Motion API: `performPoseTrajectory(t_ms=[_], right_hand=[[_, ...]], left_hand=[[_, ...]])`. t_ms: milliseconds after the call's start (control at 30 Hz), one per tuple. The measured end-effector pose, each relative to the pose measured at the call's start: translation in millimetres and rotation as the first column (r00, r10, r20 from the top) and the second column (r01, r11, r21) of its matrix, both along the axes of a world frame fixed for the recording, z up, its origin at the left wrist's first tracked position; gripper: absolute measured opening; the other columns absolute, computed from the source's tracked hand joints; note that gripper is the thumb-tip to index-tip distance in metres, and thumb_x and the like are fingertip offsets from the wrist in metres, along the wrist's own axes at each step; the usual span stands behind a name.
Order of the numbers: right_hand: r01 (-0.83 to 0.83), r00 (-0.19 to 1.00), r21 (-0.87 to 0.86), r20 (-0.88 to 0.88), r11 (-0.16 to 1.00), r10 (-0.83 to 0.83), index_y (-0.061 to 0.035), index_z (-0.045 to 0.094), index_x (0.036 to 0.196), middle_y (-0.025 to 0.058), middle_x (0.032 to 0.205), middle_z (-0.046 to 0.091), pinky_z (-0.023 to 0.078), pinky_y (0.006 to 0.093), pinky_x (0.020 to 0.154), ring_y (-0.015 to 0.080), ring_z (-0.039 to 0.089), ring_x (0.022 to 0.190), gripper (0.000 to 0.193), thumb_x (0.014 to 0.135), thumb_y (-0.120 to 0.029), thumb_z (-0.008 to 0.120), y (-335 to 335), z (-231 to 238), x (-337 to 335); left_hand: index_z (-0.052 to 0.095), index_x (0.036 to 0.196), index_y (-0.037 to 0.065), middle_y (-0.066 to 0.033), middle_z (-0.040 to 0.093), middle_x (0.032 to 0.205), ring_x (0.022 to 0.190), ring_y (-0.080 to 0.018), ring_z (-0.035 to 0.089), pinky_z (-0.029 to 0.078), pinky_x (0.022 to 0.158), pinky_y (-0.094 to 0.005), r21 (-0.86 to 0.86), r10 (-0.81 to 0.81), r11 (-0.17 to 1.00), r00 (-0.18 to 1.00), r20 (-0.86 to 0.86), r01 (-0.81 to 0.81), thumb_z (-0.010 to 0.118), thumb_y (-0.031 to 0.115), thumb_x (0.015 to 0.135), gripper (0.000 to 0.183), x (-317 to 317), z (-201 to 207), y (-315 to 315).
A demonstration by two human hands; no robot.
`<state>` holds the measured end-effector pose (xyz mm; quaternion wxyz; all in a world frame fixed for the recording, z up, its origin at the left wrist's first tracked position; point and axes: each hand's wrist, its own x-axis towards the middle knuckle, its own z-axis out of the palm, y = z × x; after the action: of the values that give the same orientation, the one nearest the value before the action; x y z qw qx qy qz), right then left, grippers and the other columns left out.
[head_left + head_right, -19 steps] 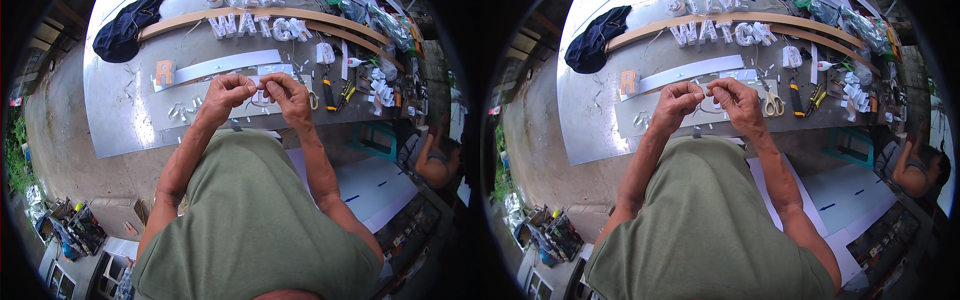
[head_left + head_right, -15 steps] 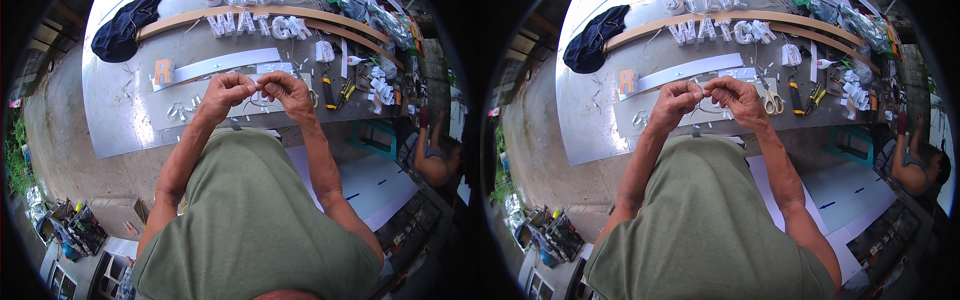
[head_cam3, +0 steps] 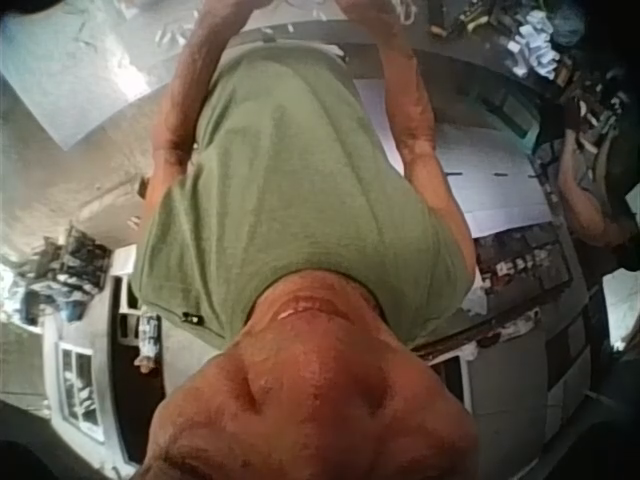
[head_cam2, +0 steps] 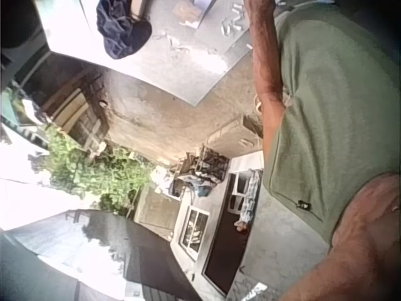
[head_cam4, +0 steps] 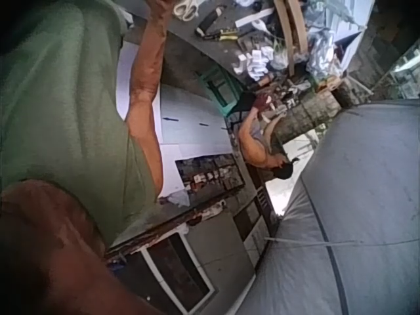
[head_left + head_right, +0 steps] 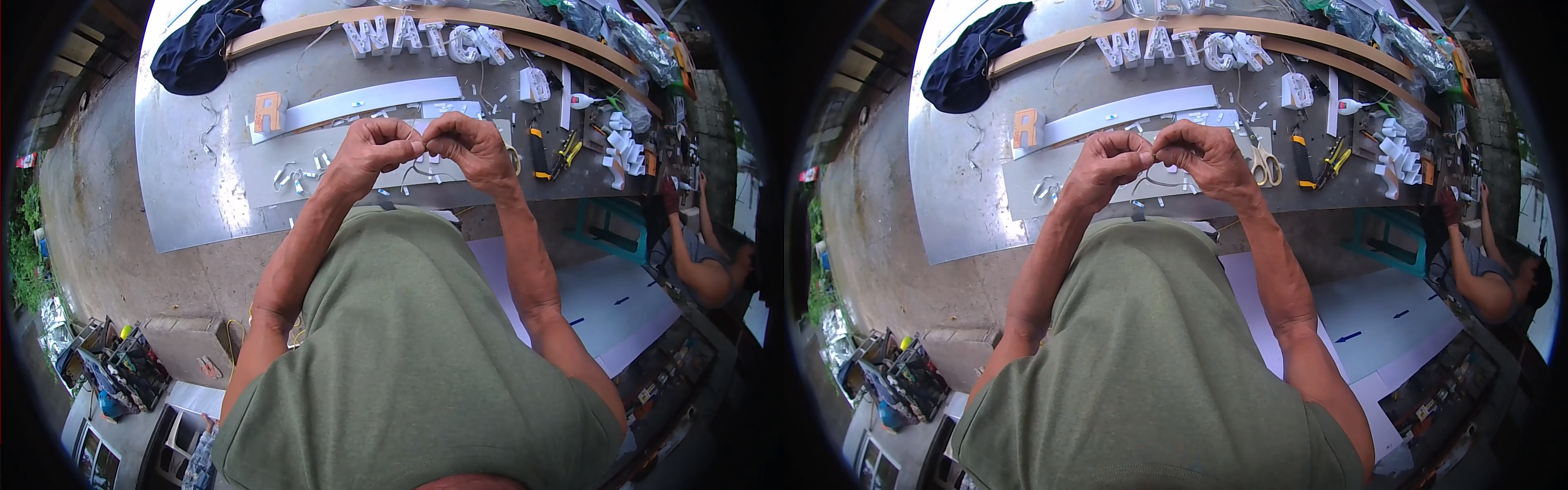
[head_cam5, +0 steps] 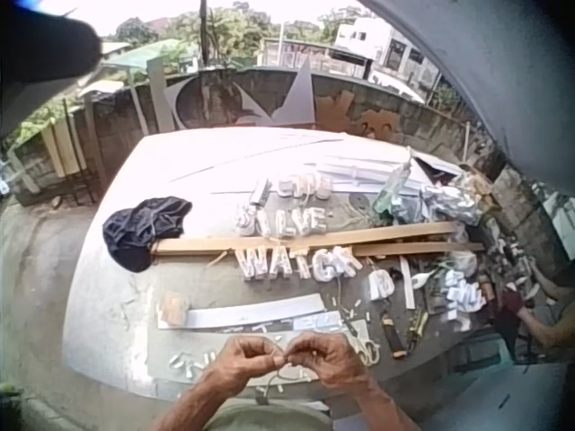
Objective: Wiring and applying electrical tape to the back of LED channel letters for signage.
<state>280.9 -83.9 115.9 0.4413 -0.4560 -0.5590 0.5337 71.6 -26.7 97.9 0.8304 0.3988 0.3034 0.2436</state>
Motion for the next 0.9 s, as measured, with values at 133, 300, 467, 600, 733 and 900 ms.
performPoseTrajectory(t_ms=[133, 300, 467, 600, 733, 900], right_hand=[[0.017, 0.999, 0.009, 0.040, 1.000, -0.017, -0.0005, 0.069, 0.101, 0.0026, 0.090, 0.067, 0.052, 0.0250, 0.069, 0.0097, 0.061, 0.078, 0.008, 0.095, -0.006, 0.069, -2.0, 0.6, -0.3], [0.063, 0.990, 0.045, 0.125, 0.997, -0.068, 0.0023, 0.069, 0.105, 0.0047, 0.088, 0.068, 0.052, 0.0257, 0.069, 0.0109, 0.061, 0.077, 0.012, 0.097, -0.006, 0.067, -2.6, 7.1, -4.8], [0.108, 0.994, 0.006, 0.007, 0.994, -0.108, 0.0010, 0.072, 0.105, 0.0048, 0.087, 0.072, 0.053, 0.0256, 0.064, 0.0105, 0.064, 0.073, 0.014, 0.093, -0.007, 0.071, -6.5, -1.6, -4.6], [0.088, 0.977, 0.223, 0.170, 0.971, -0.128, 0.0002, 0.072, 0.105, 0.0054, 0.087, 0.072, 0.053, 0.0265, 0.064, 0.0105, 0.065, 0.072, 0.014, 0.091, -0.003, 0.072, -3.3, -3.1, -3.5], [0.081, 0.945, 0.272, 0.284, 0.959, -0.161, 0.0015, 0.071, 0.099, 0.0069, 0.091, 0.071, 0.051, 0.0268, 0.064, 0.0114, 0.064, 0.076, 0.010, 0.089, 0.000, 0.071, -3.4, 4.1, -7.1], [0.185, 0.852, 0.429, 0.378, 0.884, -0.362, -0.0037, 0.068, 0.096, 0.0063, 0.083, 0.066, 0.053, 0.0307, 0.058, 0.0163, 0.065, 0.067, 0.015, 0.084, 0.002, 0.073, -6.0, 3.7, -22.3]], left_hand=[[0.072, 0.094, 0.000, 0.0020, 0.061, 0.073, 0.060, -0.0030, 0.043, 0.029, 0.053, -0.0201, 0.010, -0.025, 1.000, 0.999, 0.029, 0.025, 0.077, 0.014, 0.086, 0.016, -0.9, -1.4, 1.0], [0.072, 0.093, 0.001, 0.0019, 0.062, 0.074, 0.062, -0.0035, 0.045, 0.031, 0.055, -0.0205, 0.060, 0.003, 0.998, 1.000, -0.019, -0.002, 0.078, 0.016, 0.087, 0.017, -3.0, -1.1, 1.7], [0.072, 0.093, 0.002, 0.0016, 0.062, 0.075, 0.063, -0.0040, 0.046, 0.033, 0.056, -0.0213, 0.078, 0.004, 0.997, 1.000, -0.029, -0.002, 0.077, 0.017, 0.087, 0.016, -2.7, -1.6, 1.8], [0.072, 0.093, 0.002, 0.0013, 0.063, 0.075, 0.063, -0.0048, 0.048, 0.034, 0.056, -0.0219, 0.094, -0.001, 0.996, 1.000, -0.018, 0.003, 0.076, 0.016, 0.088, 0.015, -2.2, -6.4, 2.0], [0.072, 0.094, 0.002, -0.0018, 0.068, 0.079, 0.068, -0.0066, 0.056, 0.042, 0.060, -0.0232, 0.080, -0.008, 0.997, 1.000, 0.006, 0.008, 0.075, 0.016, 0.090, 0.014, -2.3, -7.0, 3.0], [0.072, 0.095, 0.002, -0.0047, 0.070, 0.082, 0.072, -0.0085, 0.060, 0.046, 0.064, -0.0238, 0.093, -0.024, 0.995, 0.999, -0.021, 0.026, 0.074, 0.017, 0.091, 0.016, -2.3, -6.6, 3.7]])
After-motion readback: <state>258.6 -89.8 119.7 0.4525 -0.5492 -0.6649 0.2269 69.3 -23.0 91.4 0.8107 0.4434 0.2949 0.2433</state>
